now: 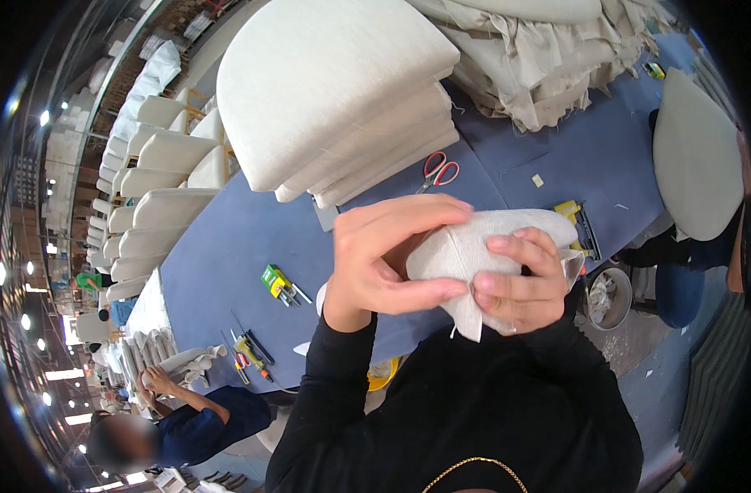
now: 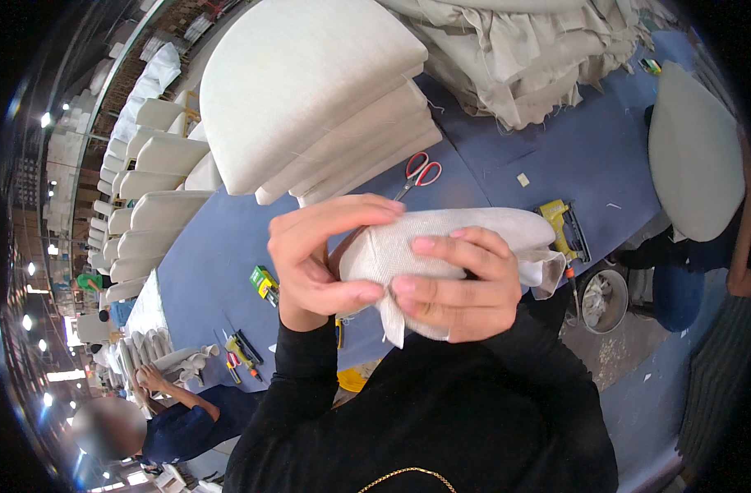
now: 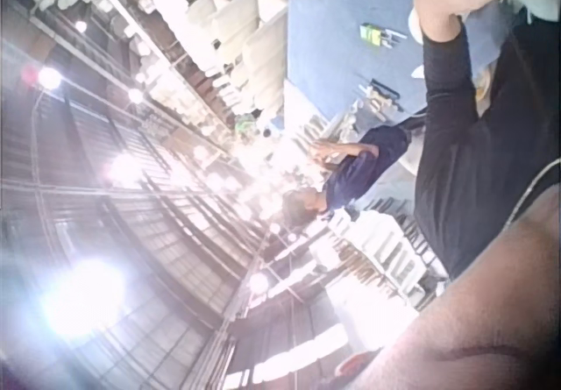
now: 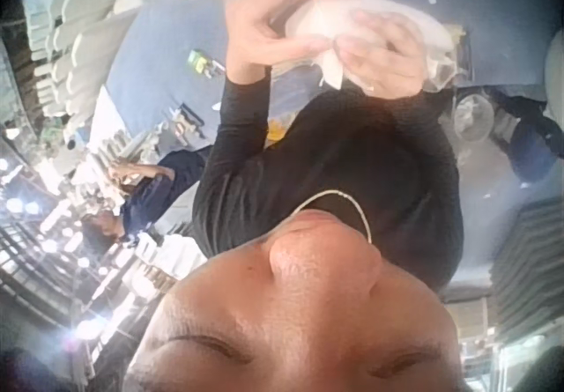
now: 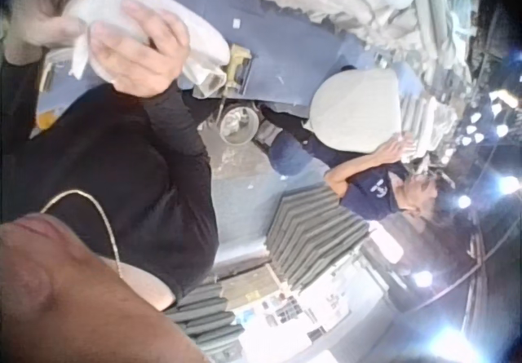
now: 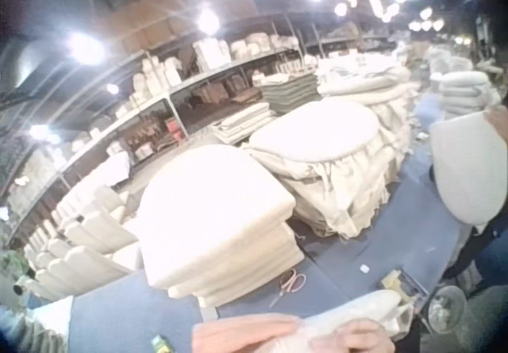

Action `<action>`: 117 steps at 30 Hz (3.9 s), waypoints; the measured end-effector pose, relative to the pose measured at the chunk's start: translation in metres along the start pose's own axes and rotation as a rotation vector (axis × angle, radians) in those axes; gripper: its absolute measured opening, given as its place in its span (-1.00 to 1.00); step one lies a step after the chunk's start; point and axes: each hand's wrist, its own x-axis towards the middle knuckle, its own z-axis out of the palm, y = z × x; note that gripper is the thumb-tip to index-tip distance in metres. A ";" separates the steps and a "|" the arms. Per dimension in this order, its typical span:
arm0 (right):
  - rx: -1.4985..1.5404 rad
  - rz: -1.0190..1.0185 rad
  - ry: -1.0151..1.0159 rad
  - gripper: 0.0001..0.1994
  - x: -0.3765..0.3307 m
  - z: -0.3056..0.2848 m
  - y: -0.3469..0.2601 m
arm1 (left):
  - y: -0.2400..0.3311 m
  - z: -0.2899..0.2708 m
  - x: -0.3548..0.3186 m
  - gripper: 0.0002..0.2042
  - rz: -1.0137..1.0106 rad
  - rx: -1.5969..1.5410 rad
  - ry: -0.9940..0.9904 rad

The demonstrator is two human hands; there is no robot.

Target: The person uses a screwdriver to cut and remove fabric from a chair cushion, then stuffs white fiber into the opening. They fold the fabric edges and use a staple gun to secure the fabric to the cushion. The person repeats this process on multiple cushions, handling tools and materials with both hands.

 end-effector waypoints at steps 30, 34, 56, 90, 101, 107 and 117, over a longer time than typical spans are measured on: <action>-0.029 0.160 0.094 -0.66 0.002 0.010 -0.014 | 0.054 0.039 -0.017 -0.39 -0.316 0.141 0.203; -0.050 0.121 0.091 -0.64 -0.014 0.007 -0.021 | 0.053 0.046 -0.022 -0.40 -0.266 0.242 0.165; 1.550 1.353 -0.041 -0.28 -0.015 0.000 -0.092 | 0.064 0.049 -0.047 -0.37 -0.189 0.301 0.134; 0.838 0.705 -0.422 -0.70 -0.062 0.026 -0.047 | 0.058 0.030 -0.077 -0.16 -0.510 0.120 0.386; 0.075 1.406 -0.503 -0.75 -0.295 -0.011 0.097 | 0.015 -0.037 -0.211 -0.26 -0.746 0.201 1.220; -0.365 1.300 -0.145 -0.78 -0.300 0.001 0.252 | 0.018 -0.023 -0.209 -0.17 -0.782 0.276 1.246; -0.414 1.411 -0.512 -0.75 -0.299 0.016 0.294 | 0.034 0.015 -0.139 0.11 -0.554 0.168 0.783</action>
